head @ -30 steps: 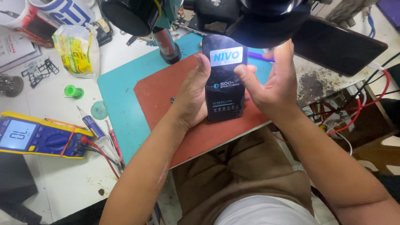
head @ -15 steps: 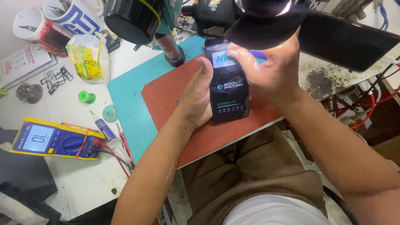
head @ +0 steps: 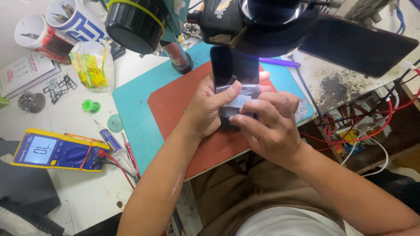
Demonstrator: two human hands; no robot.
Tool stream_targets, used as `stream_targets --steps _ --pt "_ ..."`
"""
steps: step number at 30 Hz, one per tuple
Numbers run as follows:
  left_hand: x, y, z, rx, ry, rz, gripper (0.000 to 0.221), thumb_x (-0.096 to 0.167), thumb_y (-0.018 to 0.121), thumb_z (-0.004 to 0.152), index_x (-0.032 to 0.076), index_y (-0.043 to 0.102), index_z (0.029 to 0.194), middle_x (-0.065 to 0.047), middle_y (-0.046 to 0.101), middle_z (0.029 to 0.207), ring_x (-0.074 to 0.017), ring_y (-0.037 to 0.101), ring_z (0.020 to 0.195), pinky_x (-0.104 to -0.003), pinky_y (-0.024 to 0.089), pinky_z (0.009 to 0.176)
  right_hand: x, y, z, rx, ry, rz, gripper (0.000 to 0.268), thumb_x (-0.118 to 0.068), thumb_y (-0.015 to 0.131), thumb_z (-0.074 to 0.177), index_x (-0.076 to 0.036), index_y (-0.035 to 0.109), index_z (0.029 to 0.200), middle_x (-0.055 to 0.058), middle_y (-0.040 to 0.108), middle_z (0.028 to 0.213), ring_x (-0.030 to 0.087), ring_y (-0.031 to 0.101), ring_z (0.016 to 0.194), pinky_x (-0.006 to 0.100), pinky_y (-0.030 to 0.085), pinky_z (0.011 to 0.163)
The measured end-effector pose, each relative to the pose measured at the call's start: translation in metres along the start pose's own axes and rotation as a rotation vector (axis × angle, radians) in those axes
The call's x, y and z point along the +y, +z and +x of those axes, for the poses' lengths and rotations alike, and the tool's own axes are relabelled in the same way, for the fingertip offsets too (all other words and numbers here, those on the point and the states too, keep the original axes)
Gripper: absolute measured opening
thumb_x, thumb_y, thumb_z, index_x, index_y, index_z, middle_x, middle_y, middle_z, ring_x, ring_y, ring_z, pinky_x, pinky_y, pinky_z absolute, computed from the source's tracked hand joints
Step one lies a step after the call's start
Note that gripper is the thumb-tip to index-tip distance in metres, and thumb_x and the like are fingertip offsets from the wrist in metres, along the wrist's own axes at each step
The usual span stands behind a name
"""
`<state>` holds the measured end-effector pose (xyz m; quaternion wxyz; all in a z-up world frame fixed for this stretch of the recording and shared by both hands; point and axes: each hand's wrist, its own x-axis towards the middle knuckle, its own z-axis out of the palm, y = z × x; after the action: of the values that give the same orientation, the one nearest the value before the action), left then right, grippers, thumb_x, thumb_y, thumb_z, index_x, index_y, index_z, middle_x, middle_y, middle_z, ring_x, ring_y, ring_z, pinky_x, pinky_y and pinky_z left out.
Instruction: The person applies a screen protector to a smartphone, then disassembles the device to access the internal components. They reconnect a ribbon cable to the motherboard and reassemble the phone, testing the screen functionality by powering it on.
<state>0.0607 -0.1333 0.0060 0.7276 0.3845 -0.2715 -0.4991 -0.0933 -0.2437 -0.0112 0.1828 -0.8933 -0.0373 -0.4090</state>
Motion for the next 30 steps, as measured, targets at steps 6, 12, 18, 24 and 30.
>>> stream_targets --steps 6,12,18,24,30 --pt "0.004 0.005 0.002 0.0 -0.027 -0.054 0.04 0.009 0.059 0.107 -0.006 0.051 0.143 -0.025 0.062 0.141 -0.0328 0.067 0.124 -0.047 0.056 0.109 0.001 -0.004 -0.001 0.075 0.079 0.172 0.018 -0.011 0.083 0.087 -0.016 0.072 0.1 0.0 0.06 0.113 0.024 0.057 0.112 0.038 0.042 0.096" --pt "0.009 0.009 0.002 -0.033 -0.089 -0.106 0.043 0.013 0.06 0.105 -0.005 0.05 0.143 -0.027 0.061 0.14 -0.0357 0.067 0.125 -0.054 0.06 0.102 0.014 -0.016 -0.001 0.199 0.636 0.808 0.018 -0.004 0.062 0.105 -0.006 0.056 0.121 0.002 0.059 0.115 0.009 0.059 0.103 0.021 0.049 0.091" --pt "0.012 0.007 -0.001 0.002 -0.088 -0.13 0.047 0.024 0.064 0.105 -0.009 0.053 0.137 -0.029 0.063 0.136 -0.0458 0.067 0.121 -0.061 0.059 0.101 0.034 -0.007 0.001 0.247 0.795 1.155 0.009 -0.005 0.057 0.109 -0.002 0.06 0.116 0.001 0.061 0.094 0.006 0.057 0.083 0.021 0.047 0.078" --pt "0.004 -0.003 0.0 0.016 -0.072 -0.197 0.048 0.026 0.067 0.106 -0.01 0.054 0.135 -0.028 0.066 0.127 -0.0468 0.07 0.111 -0.067 0.058 0.096 0.036 0.006 0.003 0.248 0.874 1.168 0.006 -0.007 0.059 0.108 -0.003 0.061 0.11 0.0 0.059 0.081 0.005 0.054 0.07 0.021 0.045 0.064" --pt "0.0 -0.006 0.001 -0.053 -0.143 -0.22 0.047 0.027 0.07 0.102 -0.008 0.057 0.131 -0.021 0.068 0.119 -0.0402 0.073 0.101 -0.06 0.061 0.087 0.03 -0.002 0.004 0.206 0.809 1.527 0.007 -0.007 0.059 0.103 -0.004 0.062 0.109 0.002 0.067 0.089 0.006 0.063 0.075 0.023 0.053 0.06"
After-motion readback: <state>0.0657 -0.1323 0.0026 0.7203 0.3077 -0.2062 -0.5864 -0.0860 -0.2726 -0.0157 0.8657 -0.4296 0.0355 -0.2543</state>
